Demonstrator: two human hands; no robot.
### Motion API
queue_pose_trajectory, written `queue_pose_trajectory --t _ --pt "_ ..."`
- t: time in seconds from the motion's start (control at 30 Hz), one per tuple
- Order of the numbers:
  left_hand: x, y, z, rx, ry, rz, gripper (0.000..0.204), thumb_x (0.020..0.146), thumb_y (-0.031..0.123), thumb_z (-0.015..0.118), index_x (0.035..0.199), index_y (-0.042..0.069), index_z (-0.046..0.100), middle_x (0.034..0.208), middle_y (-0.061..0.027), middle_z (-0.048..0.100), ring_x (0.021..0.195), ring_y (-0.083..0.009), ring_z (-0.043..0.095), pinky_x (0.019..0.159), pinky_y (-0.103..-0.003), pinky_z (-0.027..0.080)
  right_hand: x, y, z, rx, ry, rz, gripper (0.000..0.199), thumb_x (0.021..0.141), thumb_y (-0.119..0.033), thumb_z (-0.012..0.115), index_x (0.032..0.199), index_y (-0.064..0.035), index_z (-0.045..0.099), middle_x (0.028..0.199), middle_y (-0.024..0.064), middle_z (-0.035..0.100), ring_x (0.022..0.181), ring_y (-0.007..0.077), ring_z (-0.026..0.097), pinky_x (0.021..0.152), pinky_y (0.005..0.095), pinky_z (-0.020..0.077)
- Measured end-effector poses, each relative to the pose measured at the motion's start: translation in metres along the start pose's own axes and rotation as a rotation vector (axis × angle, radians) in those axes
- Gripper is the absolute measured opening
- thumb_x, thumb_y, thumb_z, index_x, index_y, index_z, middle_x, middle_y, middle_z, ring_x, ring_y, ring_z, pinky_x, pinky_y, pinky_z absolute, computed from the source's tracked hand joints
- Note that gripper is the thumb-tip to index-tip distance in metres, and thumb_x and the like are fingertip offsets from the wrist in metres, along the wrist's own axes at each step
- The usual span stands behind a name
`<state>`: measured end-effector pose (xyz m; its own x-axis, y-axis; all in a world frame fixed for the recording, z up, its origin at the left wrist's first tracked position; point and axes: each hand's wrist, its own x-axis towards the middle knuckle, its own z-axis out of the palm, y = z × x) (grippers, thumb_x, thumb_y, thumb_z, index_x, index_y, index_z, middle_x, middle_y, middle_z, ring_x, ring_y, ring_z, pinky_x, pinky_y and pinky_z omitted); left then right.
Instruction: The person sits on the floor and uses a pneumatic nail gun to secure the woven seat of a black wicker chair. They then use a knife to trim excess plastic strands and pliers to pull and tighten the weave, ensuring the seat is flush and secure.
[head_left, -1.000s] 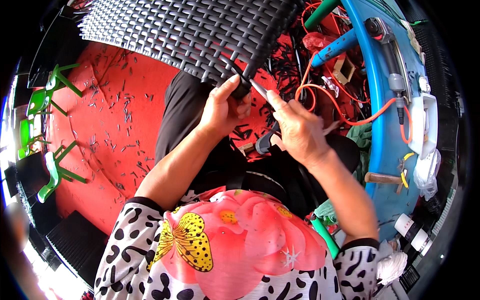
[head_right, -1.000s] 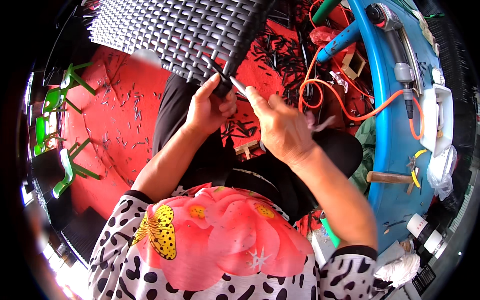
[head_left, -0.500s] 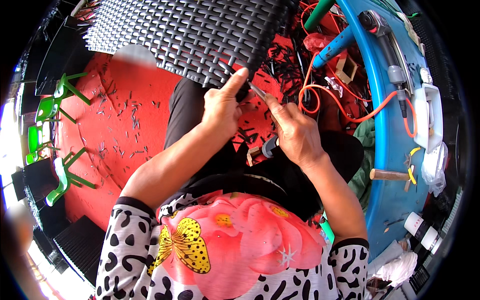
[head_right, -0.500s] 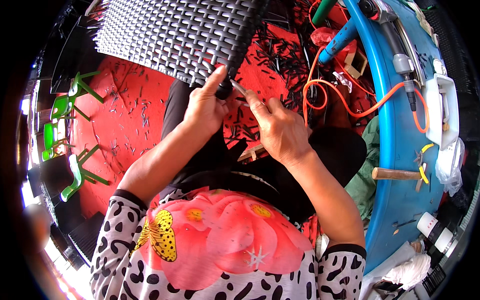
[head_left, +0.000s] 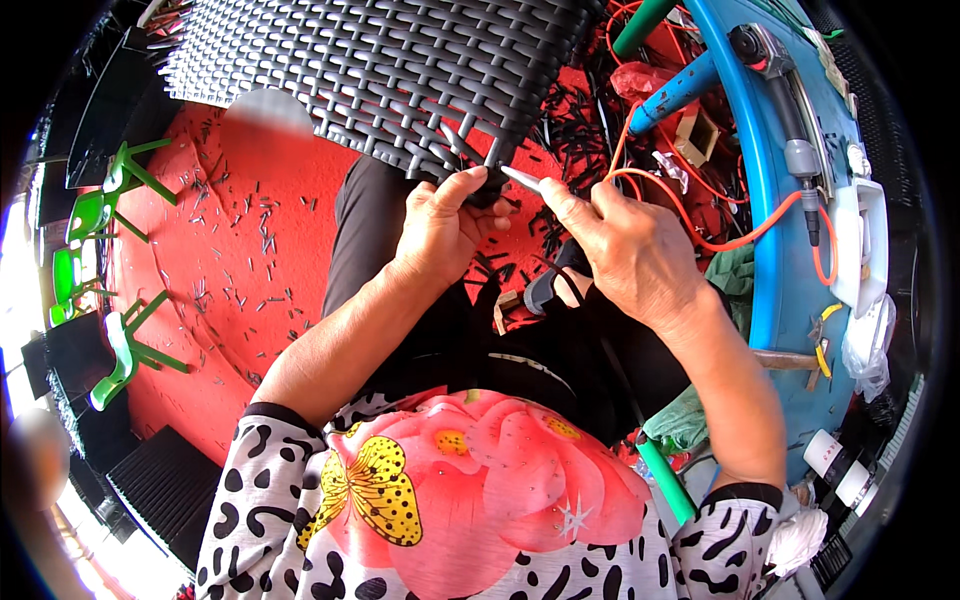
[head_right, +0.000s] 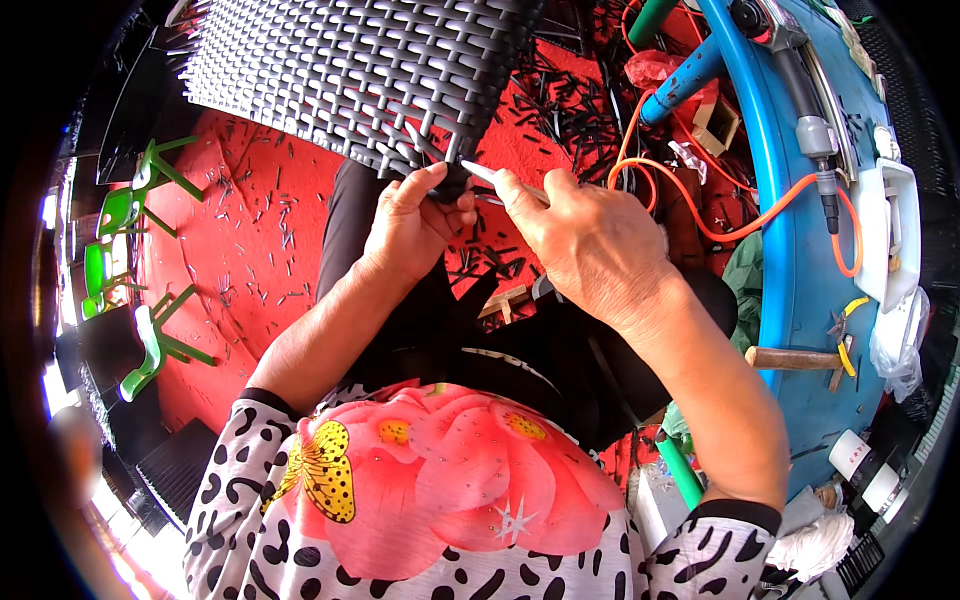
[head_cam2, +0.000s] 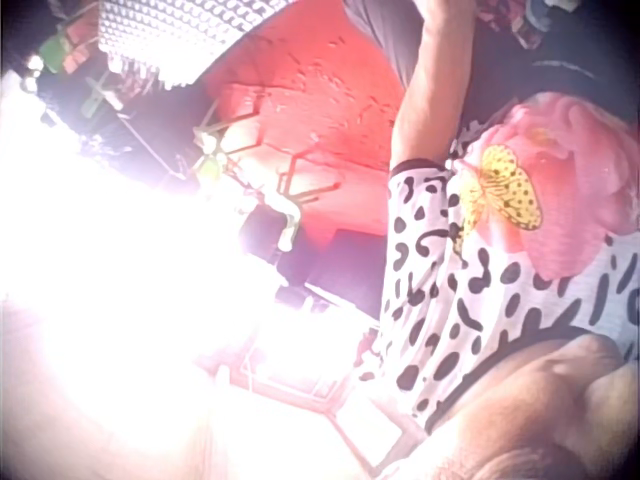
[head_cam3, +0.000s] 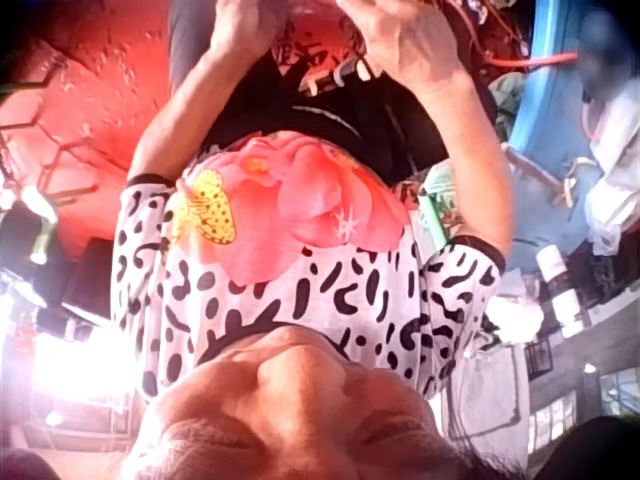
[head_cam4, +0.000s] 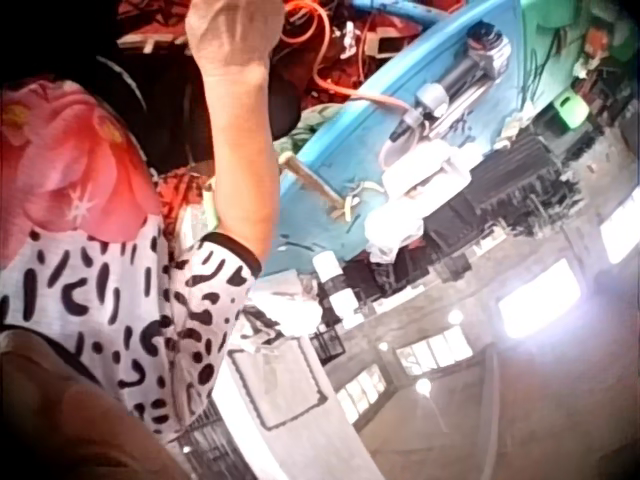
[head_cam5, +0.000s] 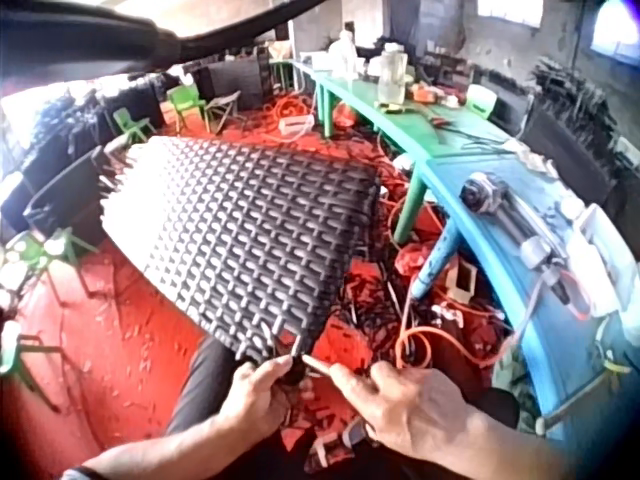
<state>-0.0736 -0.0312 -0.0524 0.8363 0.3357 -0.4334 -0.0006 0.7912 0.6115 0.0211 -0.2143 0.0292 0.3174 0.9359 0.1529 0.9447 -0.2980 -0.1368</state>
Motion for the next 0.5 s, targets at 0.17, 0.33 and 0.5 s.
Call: queue_pose_trajectory --t 0.17,0.33,0.5 --pt "0.003 -0.003 -0.001 -0.126 -0.025 -0.080 0.023 0.085 0.013 0.058 0.079 -0.009 0.060 0.068 -0.0150 0.062 0.053 -0.0230 0.058 0.055 -0.034 0.049 0.008 0.003 -0.009 -0.015 -0.071 -0.061 0.042 0.080 -0.008 0.056 0.122 -0.0057 0.056 0.072 0.0079 0.051 0.056 0.0213 0.061 0.050 0.0318 0.0501" --pt "0.006 -0.010 -0.002 -0.094 -0.042 -0.004 0.020 0.085 0.017 0.058 0.085 -0.003 0.059 0.074 -0.0114 0.062 0.058 -0.0192 0.054 0.059 -0.034 0.043 -0.008 -0.007 0.039 0.120 0.115 0.077 0.053 0.077 0.000 0.054 0.130 -0.0072 0.052 0.071 0.0088 0.048 0.051 0.0249 0.056 0.047 0.0352 0.0492" --pt "0.017 0.000 0.001 -0.148 0.019 0.004 0.018 0.085 0.014 0.059 0.082 -0.004 0.059 0.072 -0.0126 0.063 0.047 -0.0177 0.053 0.047 -0.033 0.044 -0.001 -0.025 0.074 0.365 0.282 0.263 0.054 0.078 0.007 0.062 0.129 -0.0075 0.053 0.069 0.0103 0.048 0.057 0.0276 0.054 0.054 0.0373 0.0461"
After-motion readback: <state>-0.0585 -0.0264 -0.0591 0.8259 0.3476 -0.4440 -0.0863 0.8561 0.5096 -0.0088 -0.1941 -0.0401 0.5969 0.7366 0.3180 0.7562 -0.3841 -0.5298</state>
